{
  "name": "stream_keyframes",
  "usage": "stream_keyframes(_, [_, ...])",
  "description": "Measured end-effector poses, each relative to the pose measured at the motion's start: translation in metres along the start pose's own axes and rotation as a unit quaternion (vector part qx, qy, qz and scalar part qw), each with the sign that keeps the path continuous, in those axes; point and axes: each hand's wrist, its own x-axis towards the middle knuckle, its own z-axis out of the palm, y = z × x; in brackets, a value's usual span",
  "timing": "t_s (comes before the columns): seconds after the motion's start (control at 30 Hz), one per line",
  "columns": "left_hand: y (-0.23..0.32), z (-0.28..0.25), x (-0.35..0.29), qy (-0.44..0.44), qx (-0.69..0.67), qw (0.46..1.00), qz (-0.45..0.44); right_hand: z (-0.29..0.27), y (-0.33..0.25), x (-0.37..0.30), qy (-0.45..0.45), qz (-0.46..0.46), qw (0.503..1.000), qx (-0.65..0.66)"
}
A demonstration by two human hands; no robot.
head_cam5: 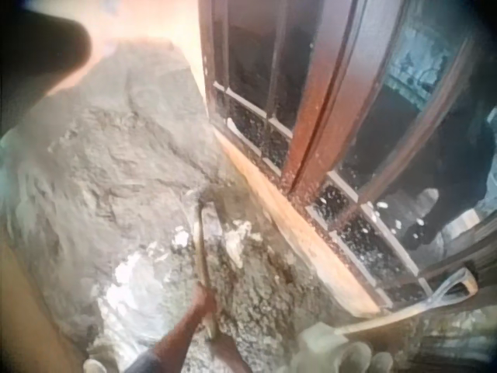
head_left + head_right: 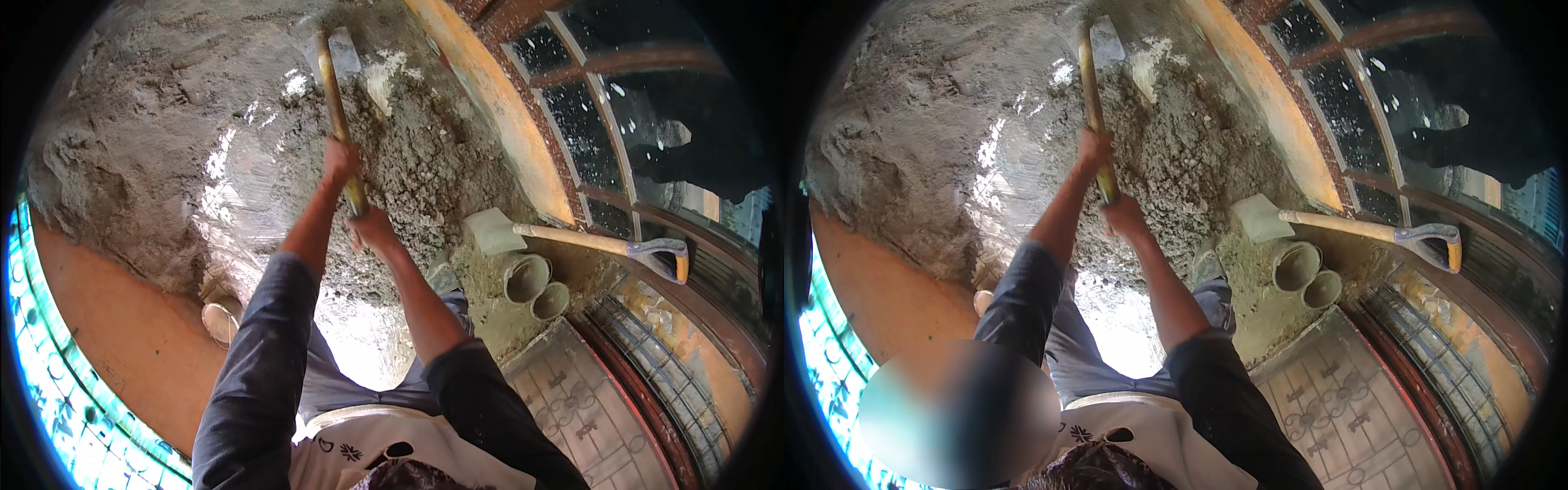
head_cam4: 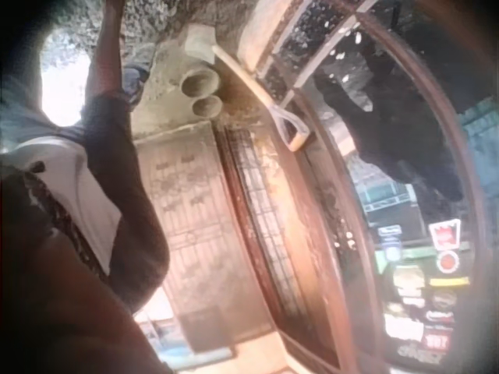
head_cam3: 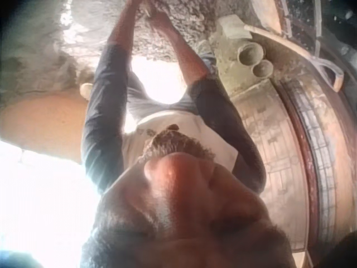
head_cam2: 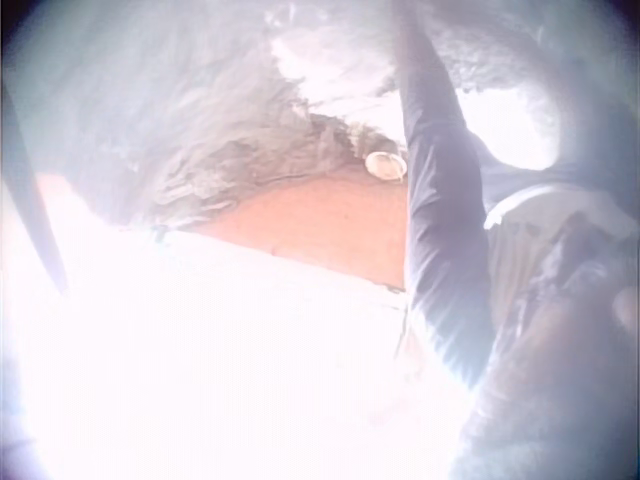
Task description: The person pours water from a bucket onto a pile of dry cement and then uses a hoe to mix the materials together on the floor. Another person assists by carrying away buckets filled with the mixed concrete.
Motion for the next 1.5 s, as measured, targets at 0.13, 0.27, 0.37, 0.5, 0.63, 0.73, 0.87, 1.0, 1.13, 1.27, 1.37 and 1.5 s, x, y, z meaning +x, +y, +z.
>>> stream_keyframes(0.13, [-0.071, -0.009, -0.029, -0.115, 0.14, 0.983, -0.018, 0.018, 0.084, -0.027, -0.032, 0.06, 0.997, 0.036])
stream_keyframes(0.27, [-0.002, 0.034, -0.182, -0.199, -0.023, 0.97, -0.135, -0.05, 0.098, -0.162, 0.047, 0.122, 0.991, -0.042])
stream_keyframes(0.37, [0.015, 0.022, -0.236, -0.195, -0.416, 0.848, -0.264, -0.077, 0.102, -0.285, -0.01, 0.102, 0.957, -0.27])
stream_keyframes(0.5, [0.038, 0.025, -0.295, -0.114, -0.42, 0.813, -0.386, -0.088, 0.076, -0.379, 0.085, 0.162, 0.941, -0.284])
stream_keyframes(0.63, [0.039, 0.013, -0.261, -0.088, -0.375, 0.868, -0.314, -0.089, 0.121, -0.34, 0.058, 0.05, 0.98, -0.183])
stream_keyframes(0.73, [0.056, -0.015, -0.154, -0.065, -0.237, 0.954, -0.171, -0.069, 0.114, -0.212, 0.024, 0.086, 0.965, -0.245])
stream_keyframes(0.87, [0.04, -0.011, -0.048, -0.037, -0.124, 0.987, -0.09, -0.029, 0.036, -0.03, 0.035, -0.057, 0.96, -0.272])
stream_keyframes(1.0, [0.014, -0.021, 0.007, -0.052, 0.025, 0.99, -0.131, 0.014, -0.02, 0.042, -0.039, 0.002, 0.996, -0.081])
stream_keyframes(1.13, [-0.035, -0.007, -0.044, -0.156, 0.084, 0.98, -0.093, 0.014, 0.033, 0.012, 0.005, 0.087, 0.996, -0.01])
stream_keyframes(1.27, [-0.033, 0.029, -0.184, -0.158, 0.079, 0.974, -0.143, -0.018, 0.104, -0.096, 0.039, 0.095, 0.995, -0.004])
stream_keyframes(1.37, [-0.054, 0.017, -0.224, -0.176, -0.055, 0.96, -0.21, -0.017, 0.091, -0.168, 0.071, 0.112, 0.988, -0.077])
stream_keyframes(1.5, [0.012, -0.011, -0.216, -0.146, -0.431, 0.813, -0.363, -0.055, 0.097, -0.306, -0.028, 0.154, 0.921, -0.356])
